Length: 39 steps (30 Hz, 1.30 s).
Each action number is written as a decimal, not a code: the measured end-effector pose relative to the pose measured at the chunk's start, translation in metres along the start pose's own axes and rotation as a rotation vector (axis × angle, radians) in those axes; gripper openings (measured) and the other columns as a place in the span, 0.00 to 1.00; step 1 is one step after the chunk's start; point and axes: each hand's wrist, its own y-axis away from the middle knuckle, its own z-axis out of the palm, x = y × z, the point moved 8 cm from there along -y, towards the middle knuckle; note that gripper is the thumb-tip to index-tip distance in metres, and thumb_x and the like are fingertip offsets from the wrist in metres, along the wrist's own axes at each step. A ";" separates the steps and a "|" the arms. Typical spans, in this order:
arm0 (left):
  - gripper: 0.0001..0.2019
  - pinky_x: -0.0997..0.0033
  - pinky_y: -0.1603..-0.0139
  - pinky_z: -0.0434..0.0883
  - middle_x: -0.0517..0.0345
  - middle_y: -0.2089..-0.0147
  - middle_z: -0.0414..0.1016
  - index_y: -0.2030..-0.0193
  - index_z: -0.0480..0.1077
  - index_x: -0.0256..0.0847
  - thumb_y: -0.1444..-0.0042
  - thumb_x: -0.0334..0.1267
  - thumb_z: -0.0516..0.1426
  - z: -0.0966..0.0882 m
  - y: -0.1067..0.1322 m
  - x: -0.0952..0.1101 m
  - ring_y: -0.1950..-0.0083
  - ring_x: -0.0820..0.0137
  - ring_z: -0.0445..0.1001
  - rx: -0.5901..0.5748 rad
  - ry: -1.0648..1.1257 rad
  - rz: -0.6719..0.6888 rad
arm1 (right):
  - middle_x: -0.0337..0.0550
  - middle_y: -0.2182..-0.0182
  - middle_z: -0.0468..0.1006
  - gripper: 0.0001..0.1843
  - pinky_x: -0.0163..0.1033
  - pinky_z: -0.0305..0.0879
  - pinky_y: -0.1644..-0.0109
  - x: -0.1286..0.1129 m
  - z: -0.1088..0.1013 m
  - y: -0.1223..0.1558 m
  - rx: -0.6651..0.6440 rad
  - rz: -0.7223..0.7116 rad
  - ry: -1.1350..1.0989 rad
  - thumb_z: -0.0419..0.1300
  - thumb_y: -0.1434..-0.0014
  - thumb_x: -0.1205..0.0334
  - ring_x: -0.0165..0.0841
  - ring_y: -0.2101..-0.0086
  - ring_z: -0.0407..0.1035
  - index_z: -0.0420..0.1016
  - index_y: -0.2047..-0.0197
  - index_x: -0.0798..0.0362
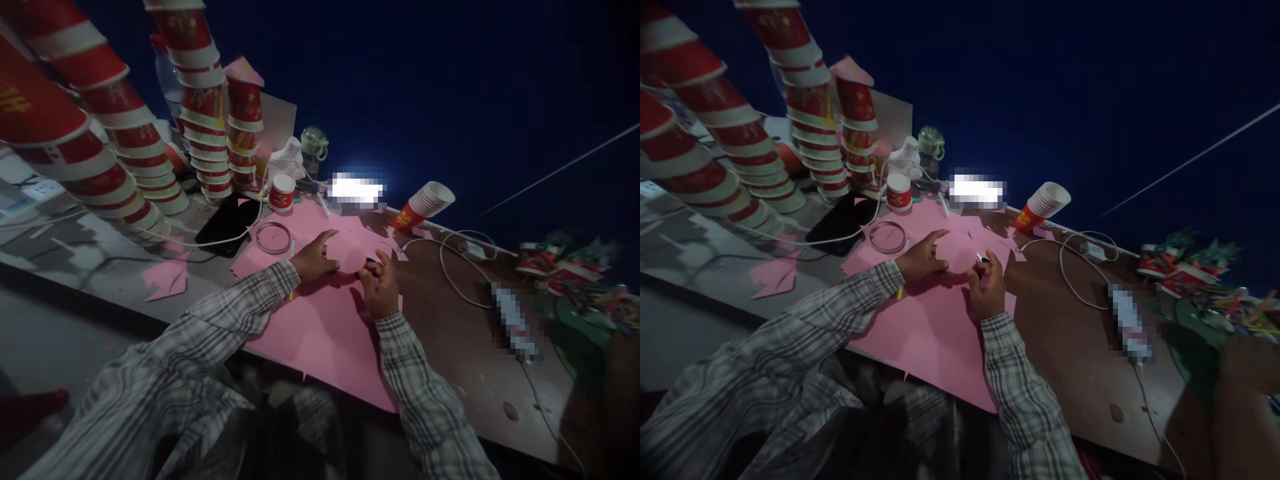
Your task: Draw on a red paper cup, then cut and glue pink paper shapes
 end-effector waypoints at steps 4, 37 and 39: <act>0.43 0.74 0.73 0.69 0.67 0.73 0.68 0.29 0.50 0.40 0.52 0.29 0.62 0.017 0.008 -0.003 0.74 0.73 0.73 -0.178 -0.061 -0.047 | 0.47 0.61 0.78 0.30 0.46 0.73 0.53 0.006 0.000 0.000 0.019 0.083 -0.091 0.60 0.43 0.54 0.37 0.62 0.74 0.63 0.40 0.55; 0.19 0.72 0.59 0.73 0.62 0.62 0.73 0.57 0.64 0.41 0.57 0.30 0.62 -0.121 -0.013 0.044 0.61 0.73 0.74 0.602 0.572 0.363 | 0.39 0.69 0.75 0.19 0.43 0.72 0.57 -0.033 -0.006 -0.017 -0.133 0.045 -0.075 0.60 0.44 0.56 0.32 0.67 0.71 0.71 0.50 0.52; 0.19 0.73 0.61 0.73 0.62 0.62 0.73 0.57 0.65 0.41 0.57 0.31 0.62 -0.117 -0.015 0.041 0.60 0.73 0.74 0.592 0.529 0.344 | 0.41 0.68 0.76 0.19 0.43 0.72 0.58 -0.031 -0.006 -0.024 -0.111 0.034 -0.010 0.60 0.45 0.55 0.33 0.67 0.71 0.73 0.51 0.53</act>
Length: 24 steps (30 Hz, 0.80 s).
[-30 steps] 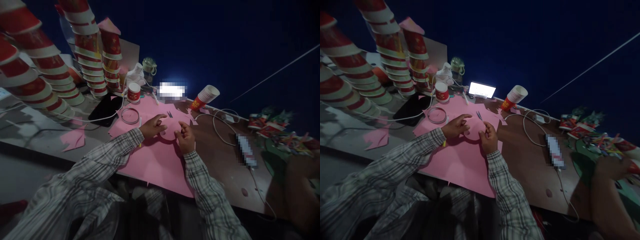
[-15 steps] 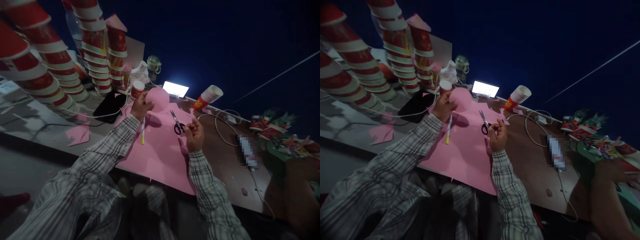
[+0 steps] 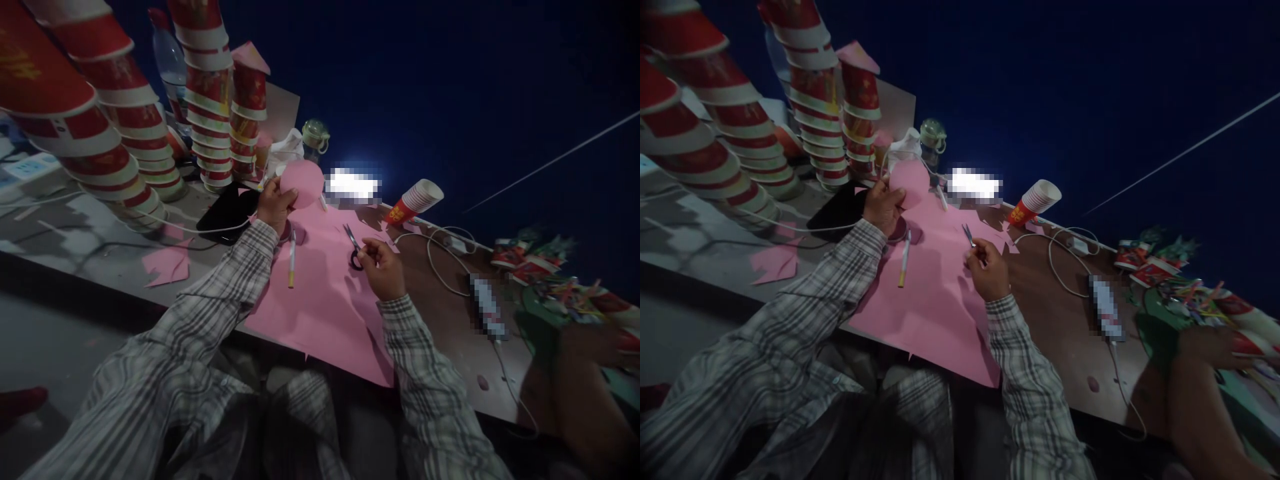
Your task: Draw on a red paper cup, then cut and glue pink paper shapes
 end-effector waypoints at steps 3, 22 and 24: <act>0.20 0.75 0.63 0.71 0.61 0.63 0.73 0.55 0.66 0.41 0.57 0.31 0.62 0.005 0.004 -0.009 0.62 0.73 0.74 -0.047 -0.073 -0.025 | 0.45 0.65 0.75 0.18 0.45 0.71 0.58 0.014 -0.004 -0.008 0.040 0.011 0.179 0.61 0.46 0.55 0.35 0.67 0.69 0.74 0.53 0.54; 0.14 0.76 0.67 0.66 0.65 0.70 0.70 0.64 0.65 0.39 0.59 0.34 0.62 0.021 0.038 -0.038 0.68 0.75 0.68 -0.193 -0.459 -0.092 | 0.52 0.58 0.78 0.15 0.54 0.64 0.49 0.046 0.011 -0.007 -0.177 0.121 0.770 0.62 0.43 0.59 0.47 0.55 0.70 0.77 0.53 0.51; 0.12 0.76 0.69 0.65 0.65 0.72 0.68 0.67 0.66 0.39 0.59 0.34 0.63 0.019 0.039 -0.039 0.70 0.75 0.66 -0.184 -0.509 -0.087 | 0.52 0.58 0.78 0.15 0.54 0.64 0.49 0.047 0.010 -0.007 -0.166 0.120 0.740 0.62 0.44 0.61 0.47 0.55 0.70 0.77 0.53 0.52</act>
